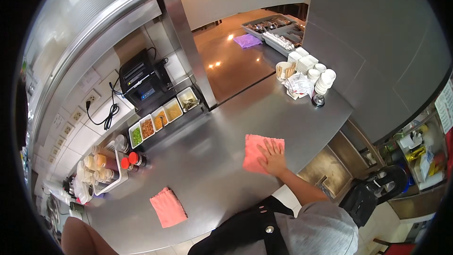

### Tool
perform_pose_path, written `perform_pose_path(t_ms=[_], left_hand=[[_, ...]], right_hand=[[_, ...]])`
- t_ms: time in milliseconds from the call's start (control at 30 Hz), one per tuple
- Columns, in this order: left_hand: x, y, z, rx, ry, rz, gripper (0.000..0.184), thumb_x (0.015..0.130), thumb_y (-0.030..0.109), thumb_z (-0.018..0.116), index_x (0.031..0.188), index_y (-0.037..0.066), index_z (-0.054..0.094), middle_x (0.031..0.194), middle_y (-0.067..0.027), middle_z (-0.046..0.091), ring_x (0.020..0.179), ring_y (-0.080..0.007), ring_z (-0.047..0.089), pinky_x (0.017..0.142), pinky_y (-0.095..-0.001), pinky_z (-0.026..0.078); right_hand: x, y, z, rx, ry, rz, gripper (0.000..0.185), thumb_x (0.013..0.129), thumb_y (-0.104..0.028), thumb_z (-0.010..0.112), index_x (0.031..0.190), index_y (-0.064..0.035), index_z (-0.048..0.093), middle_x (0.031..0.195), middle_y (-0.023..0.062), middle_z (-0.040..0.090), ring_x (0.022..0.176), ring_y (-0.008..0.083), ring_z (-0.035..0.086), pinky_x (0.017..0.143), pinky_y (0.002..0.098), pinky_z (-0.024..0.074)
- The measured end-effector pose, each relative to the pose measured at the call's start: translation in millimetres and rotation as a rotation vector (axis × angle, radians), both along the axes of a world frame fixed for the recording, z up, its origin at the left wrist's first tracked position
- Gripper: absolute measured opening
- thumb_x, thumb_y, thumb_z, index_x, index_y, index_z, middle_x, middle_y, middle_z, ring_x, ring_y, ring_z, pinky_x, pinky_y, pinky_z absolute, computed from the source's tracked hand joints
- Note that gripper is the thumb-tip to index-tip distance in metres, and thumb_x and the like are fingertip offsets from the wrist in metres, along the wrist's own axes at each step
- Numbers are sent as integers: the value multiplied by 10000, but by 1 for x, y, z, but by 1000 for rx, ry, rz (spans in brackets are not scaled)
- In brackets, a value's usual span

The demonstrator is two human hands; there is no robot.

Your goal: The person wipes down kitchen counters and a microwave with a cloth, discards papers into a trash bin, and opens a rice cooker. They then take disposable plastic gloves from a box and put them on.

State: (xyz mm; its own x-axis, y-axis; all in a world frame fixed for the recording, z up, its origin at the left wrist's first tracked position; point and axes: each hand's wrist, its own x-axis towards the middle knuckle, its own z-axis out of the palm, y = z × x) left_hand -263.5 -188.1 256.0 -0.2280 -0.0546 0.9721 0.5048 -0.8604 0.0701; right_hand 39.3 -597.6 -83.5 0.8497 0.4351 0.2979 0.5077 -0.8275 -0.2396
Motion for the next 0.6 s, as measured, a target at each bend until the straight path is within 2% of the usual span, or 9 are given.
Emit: perform_pose_path(t_ms=[100, 267, 400, 500, 600], left_hand=[[6, -1, -1, 4, 11, 7, 447, 966, 424, 288, 1045, 29, 481, 1081, -120, 443, 960, -224, 448, 909, -375, 373], [15, -2, -2, 10, 15, 4, 414, 970, 409, 282, 1025, 48, 478, 1050, -102, 443, 928, -208, 447, 889, -364, 378], [20, -1, -4, 9, 23, -8, 389, 973, 396, 278, 1008, 63, 475, 1026, -88, 443, 902, -195, 446, 873, -356, 381], [25, 0, -4, 7, 30, -15, 371, 975, 386, 275, 996, 74, 473, 1007, -78, 443, 882, -185, 445, 861, -349, 384], [27, 0, -3, 12, 41, -20, 354, 978, 377, 271, 984, 85, 471, 989, -67, 443, 863, -176, 445, 849, -343, 387]], right_hand=[[10, -22, 1, -37, -16, 28, 563, 883, -455, 508, 1399, -258, 399, 1499, 88, 293, 1376, 323, 259, 1098, 560, 160], [23, -78, 9, -68, 72, -223, 550, 895, -447, 485, 1402, -255, 394, 1505, 84, 280, 1392, 325, 226, 1116, 531, 126], [30, -123, 6, -60, 51, -325, 549, 886, -457, 482, 1392, -256, 409, 1501, 81, 288, 1387, 318, 241, 1118, 539, 116], [45, -151, -1, -147, 10, -474, 546, 860, -349, 451, 1394, -243, 402, 1502, 85, 289, 1386, 336, 237, 1112, 573, 80], [53, -148, 0, -175, 53, -587, 572, 838, -314, 452, 1404, -255, 386, 1515, 91, 257, 1393, 351, 207, 1109, 585, 67]])
